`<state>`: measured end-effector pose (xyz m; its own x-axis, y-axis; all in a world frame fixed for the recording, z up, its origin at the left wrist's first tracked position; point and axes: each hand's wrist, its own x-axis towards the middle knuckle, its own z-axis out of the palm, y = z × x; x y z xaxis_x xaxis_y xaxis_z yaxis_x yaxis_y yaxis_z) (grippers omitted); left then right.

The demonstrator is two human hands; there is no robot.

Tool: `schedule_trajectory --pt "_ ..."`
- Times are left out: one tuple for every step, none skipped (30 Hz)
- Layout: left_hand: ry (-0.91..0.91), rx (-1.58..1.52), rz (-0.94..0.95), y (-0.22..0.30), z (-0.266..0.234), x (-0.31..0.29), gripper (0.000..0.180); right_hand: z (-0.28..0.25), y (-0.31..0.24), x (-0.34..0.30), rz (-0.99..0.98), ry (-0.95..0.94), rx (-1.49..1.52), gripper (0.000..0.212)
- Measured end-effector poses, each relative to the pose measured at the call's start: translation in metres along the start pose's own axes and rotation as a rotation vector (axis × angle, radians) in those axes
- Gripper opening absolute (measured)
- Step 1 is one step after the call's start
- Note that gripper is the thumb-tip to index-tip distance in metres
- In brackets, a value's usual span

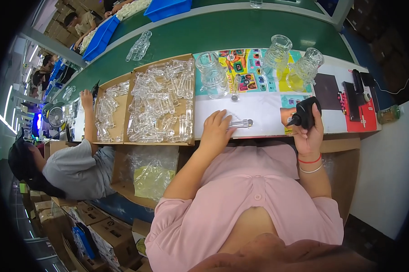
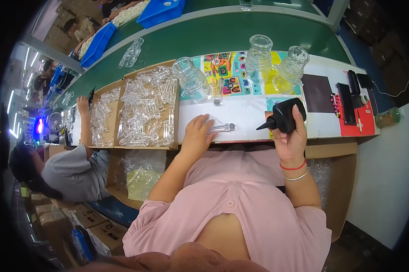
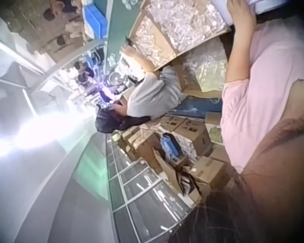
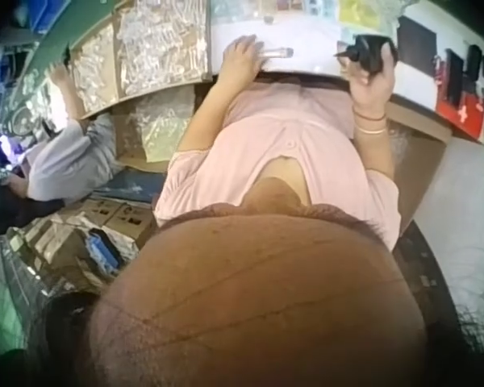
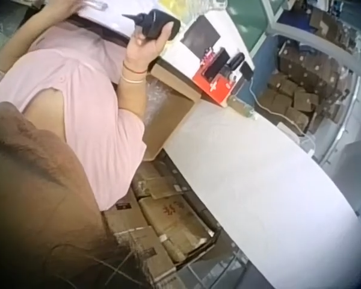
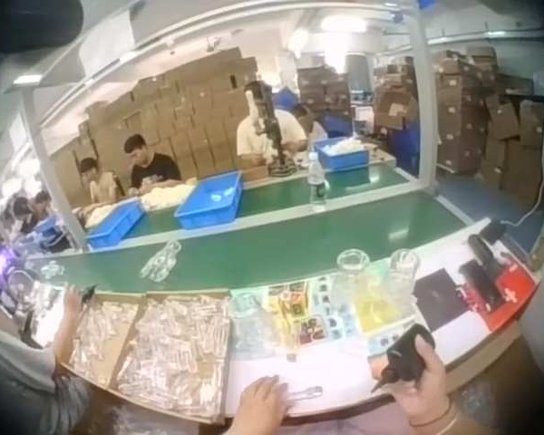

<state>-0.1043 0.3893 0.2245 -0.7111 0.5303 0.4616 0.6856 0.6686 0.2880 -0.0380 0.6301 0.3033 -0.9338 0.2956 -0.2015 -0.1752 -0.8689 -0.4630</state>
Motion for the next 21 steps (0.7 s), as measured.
schedule_trajectory --pt "-0.041 -0.041 -0.01 -0.005 0.0 -0.008 0.035 0.0 0.001 0.001 0.006 -0.03 -0.001 0.023" --pt "-0.041 -0.044 -0.01 -0.007 -0.003 -0.013 0.035 0.001 0.001 0.002 0.004 -0.028 -0.004 0.023" --pt "-0.09 -0.115 -0.055 -0.008 -0.007 -0.017 0.033 0.001 0.002 0.002 0.026 -0.03 -0.01 0.023" --pt "-0.139 -0.185 -0.1 -0.006 -0.011 -0.02 0.03 0.002 0.003 0.003 0.048 -0.031 -0.015 0.023" --pt "-0.141 -0.186 -0.1 -0.002 -0.015 -0.019 0.03 0.0 0.004 0.004 0.047 -0.028 -0.015 0.023" --pt "-0.157 -0.41 -0.274 0.006 -0.025 -0.016 0.029 -0.002 0.006 0.006 0.012 -0.043 -0.048 0.023" --pt "-0.173 -0.636 -0.448 0.014 -0.032 -0.012 0.027 -0.003 0.008 0.006 -0.024 -0.055 -0.083 0.023" --pt "-0.174 -0.638 -0.448 0.018 -0.036 -0.01 0.027 -0.001 0.008 0.003 -0.026 -0.053 -0.084 0.023" --pt "-0.083 -0.753 -0.391 0.022 -0.039 -0.008 0.026 0.006 0.008 0.0 -0.083 -0.059 -0.153 0.023" --pt "0.012 -0.864 -0.332 0.026 -0.043 -0.005 0.026 0.013 0.008 -0.003 -0.14 -0.067 -0.223 0.024" --pt "0.013 -0.866 -0.329 0.034 -0.049 0.001 0.026 0.025 0.009 -0.007 -0.142 -0.069 -0.225 0.024" --pt "0.06 -0.971 -0.316 0.044 -0.058 0.007 0.025 0.038 0.012 -0.013 -0.233 -0.079 -0.282 0.025" --pt "0.105 -1.077 -0.3 0.05 -0.064 0.012 0.024 0.045 0.013 -0.018 -0.327 -0.088 -0.34 0.027" --pt "0.106 -1.08 -0.295 0.051 -0.068 0.014 0.024 0.043 0.01 -0.019 -0.333 -0.167 -0.403 0.033" --pt "0.116 -0.994 -0.166 0.051 -0.071 0.015 0.029 0.045 0.008 -0.022 -0.337 -0.167 -0.404 0.033" --pt "0.127 -0.905 -0.04 0.051 -0.074 0.016 0.033 0.049 0.006 -0.025 -0.371 -0.239 -0.468 0.035" --pt "0.127 -0.908 -0.037 0.056 -0.074 0.017 0.033 0.052 0.004 -0.028 -0.404 -0.311 -0.531 0.037" --pt "0.216 -1.043 -0.091 0.063 -0.073 0.017 0.036 0.057 0.003 -0.031 -0.404 -0.313 -0.533 0.037" --pt "0.306 -1.177 -0.147 0.067 -0.073 0.017 0.039 0.061 0.004 -0.033 -0.449 -0.324 -0.584 0.038" --pt "0.308 -1.177 -0.147 0.066 -0.073 0.016 0.039 0.064 0.004 -0.036 -0.494 -0.335 -0.636 0.039" --pt "0.297 -1.226 -0.131 0.063 -0.072 0.014 0.039 0.066 0.006 -0.039 -0.494 -0.335 -0.638 0.039"
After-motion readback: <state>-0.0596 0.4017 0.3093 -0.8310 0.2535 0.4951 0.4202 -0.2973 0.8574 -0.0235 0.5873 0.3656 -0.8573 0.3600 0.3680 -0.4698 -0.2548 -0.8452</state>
